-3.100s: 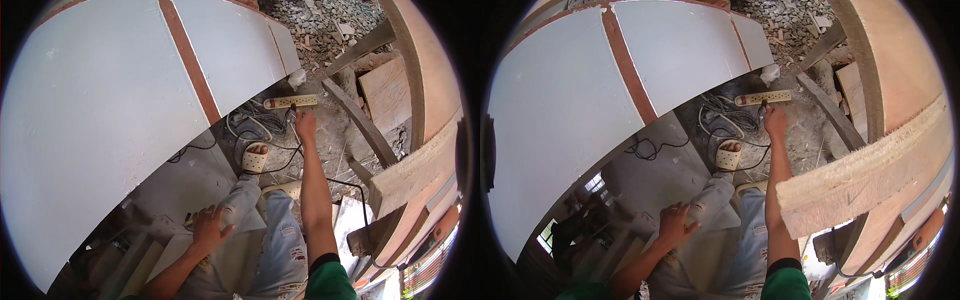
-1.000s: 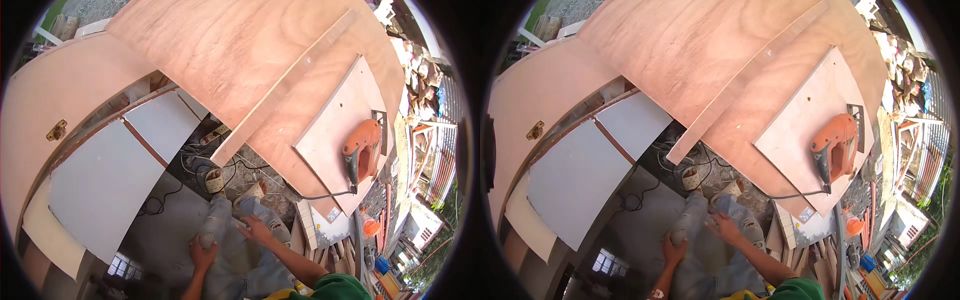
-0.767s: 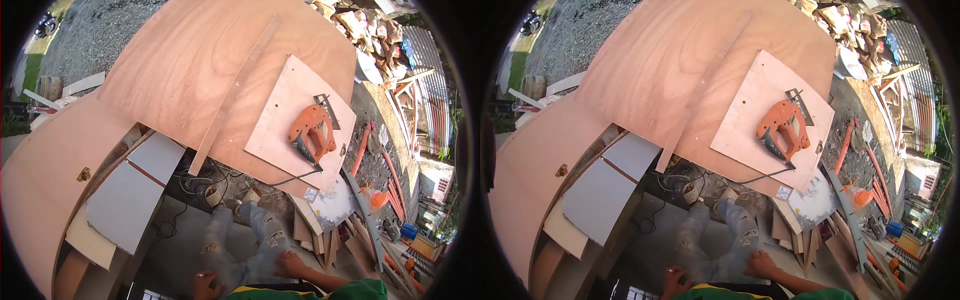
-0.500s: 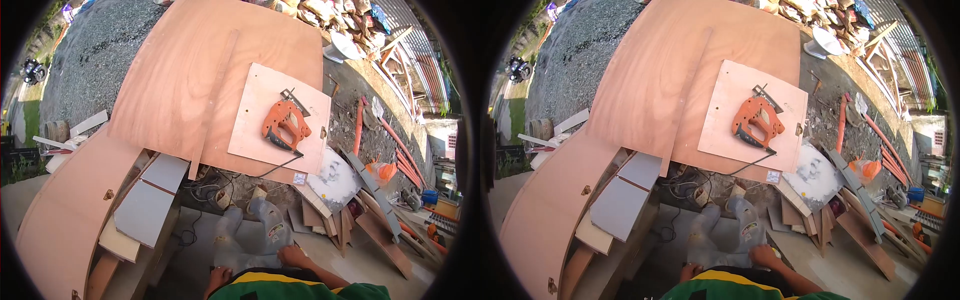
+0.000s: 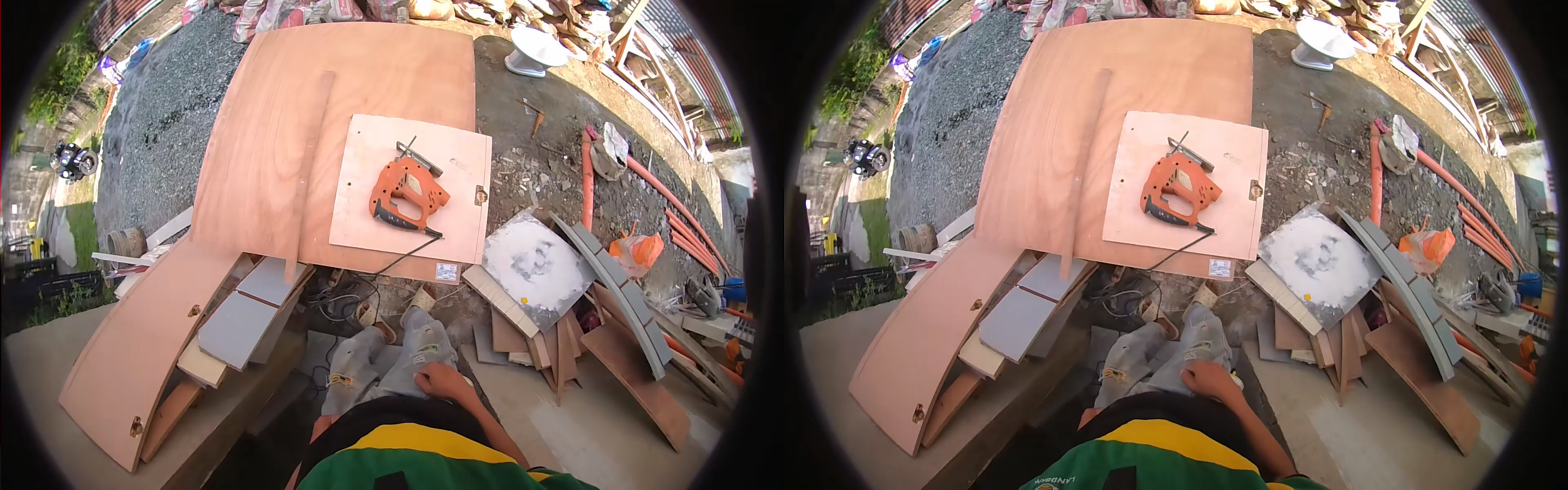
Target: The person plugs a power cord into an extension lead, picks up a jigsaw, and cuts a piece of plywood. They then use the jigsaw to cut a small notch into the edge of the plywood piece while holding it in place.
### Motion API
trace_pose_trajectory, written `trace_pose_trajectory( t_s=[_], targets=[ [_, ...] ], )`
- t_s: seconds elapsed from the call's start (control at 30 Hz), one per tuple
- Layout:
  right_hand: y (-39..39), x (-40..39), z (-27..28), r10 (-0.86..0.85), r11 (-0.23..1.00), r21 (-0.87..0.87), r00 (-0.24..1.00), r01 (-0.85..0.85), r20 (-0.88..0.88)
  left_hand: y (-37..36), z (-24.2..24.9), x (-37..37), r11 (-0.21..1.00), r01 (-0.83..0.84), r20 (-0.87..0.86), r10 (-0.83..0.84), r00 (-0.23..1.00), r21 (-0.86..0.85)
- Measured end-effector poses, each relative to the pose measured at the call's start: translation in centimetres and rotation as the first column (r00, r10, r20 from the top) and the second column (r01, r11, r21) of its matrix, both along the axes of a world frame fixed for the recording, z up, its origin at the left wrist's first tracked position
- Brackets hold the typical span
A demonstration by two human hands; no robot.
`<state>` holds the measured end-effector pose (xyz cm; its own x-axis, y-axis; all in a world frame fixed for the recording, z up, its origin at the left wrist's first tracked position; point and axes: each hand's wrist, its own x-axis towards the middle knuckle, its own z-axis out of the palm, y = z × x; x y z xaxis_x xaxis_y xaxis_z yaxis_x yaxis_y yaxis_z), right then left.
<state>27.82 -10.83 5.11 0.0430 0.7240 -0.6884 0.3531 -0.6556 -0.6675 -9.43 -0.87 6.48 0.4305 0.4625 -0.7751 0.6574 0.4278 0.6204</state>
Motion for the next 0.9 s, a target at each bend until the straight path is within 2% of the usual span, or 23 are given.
trace_pose_trajectory(
  t_s=[0.03, 0.1, 0.13, 0.2, 0.27, 0.3, 0.33, 0.37, 0.43, 0.53, 0.6, 0.63, 0.7, 0.8, 0.9],
  targets=[
    [0.1, 0.9, -0.2, 0.012, 1.0, 0.01, 1.0, -0.012, -0.008, 0.0, 0.5, 0.7, 1.0, -0.008, -0.003, 0.008, 1.0, 0.008],
    [0.0, 3.0, -0.7, -0.027, 0.982, 0.189, 0.995, 0.008, 0.1, -1.0, 1.4, 1.8, 0.999, -0.027, -0.014, 0.027, 1.0, 0.019],
    [0.9, 4.9, 0.7, -0.014, 0.981, 0.192, 0.995, -0.005, 0.096, -1.4, 1.9, 2.4, 0.999, -0.035, -0.019, 0.036, 0.999, 0.02],
    [4.3, 10.3, 7.2, -0.341, 0.891, 0.278, 0.933, 0.36, -0.115, -2.0, 2.6, 3.6, 0.998, -0.052, -0.026, 0.053, 0.998, 0.031],
    [5.5, 13.4, 13.6, -0.628, 0.585, 0.516, 0.752, 0.625, -0.199, -2.4, 3.3, 4.5, 0.998, -0.057, -0.036, 0.059, 0.998, 0.037],
    [5.9, 14.7, 16.7, -0.602, 0.37, 0.73, 0.746, 0.575, -0.283, -2.7, 3.6, 4.8, 0.998, -0.058, -0.042, 0.059, 0.997, 0.038],
    [6.1, 15.9, 19.7, -0.559, 0.106, 0.865, 0.749, 0.491, -0.356, -3.0, 3.9, 5.1, 0.998, -0.058, -0.048, 0.06, 0.997, 0.038],
    [5.9, 17.0, 22.5, -0.484, -0.068, 0.938, 0.811, 0.34, -0.329, -3.1, 4.2, 5.4, 0.998, -0.056, -0.054, 0.057, 0.997, 0.033],
    [4.3, 16.7, 26.6, -0.526, -0.162, 0.963, 0.807, 0.216, -0.269, -3.0, 4.7, 5.9, 0.999, -0.035, -0.073, 0.036, 0.997, 0.018],
    [4.0, 16.5, 29.3, -0.56, -0.162, 0.963, 0.783, 0.215, -0.269, -2.9, 4.7, 6.4, 1.0, 0.016, -0.1, -0.017, 0.995, -0.008],
    [4.1, 16.4, 30.2, -0.601, -0.171, 0.952, 0.739, 0.254, -0.305, -3.9, 4.1, 5.7, 0.982, -0.188, 0.177, 0.181, 0.967, 0.019],
    [4.0, 16.4, 30.6, -0.619, -0.183, 0.944, 0.714, 0.273, -0.327, -3.9, 4.4, 6.3, 0.983, -0.182, 0.179, 0.175, 0.968, 0.022],
    [3.4, 16.3, 31.1, -0.656, -0.203, 0.933, 0.666, 0.298, -0.355, -4.5, 5.6, 7.1, 0.986, -0.087, -0.086, 0.1, 0.991, 0.145],
    [3.2, 17.8, 30.7, -0.623, -0.187, 0.947, 0.713, 0.262, -0.321, -3.5, 8.0, 9.4, 0.995, 0.005, -0.177, 0.013, 0.984, 0.101],
    [1.4, 19.3, 30.0, -0.524, -0.132, 0.968, 0.814, 0.213, -0.25, -3.5, 7.3, 7.3, 1.0, -0.007, -0.1, 0.008, 0.995, 0.015]
  ],
)
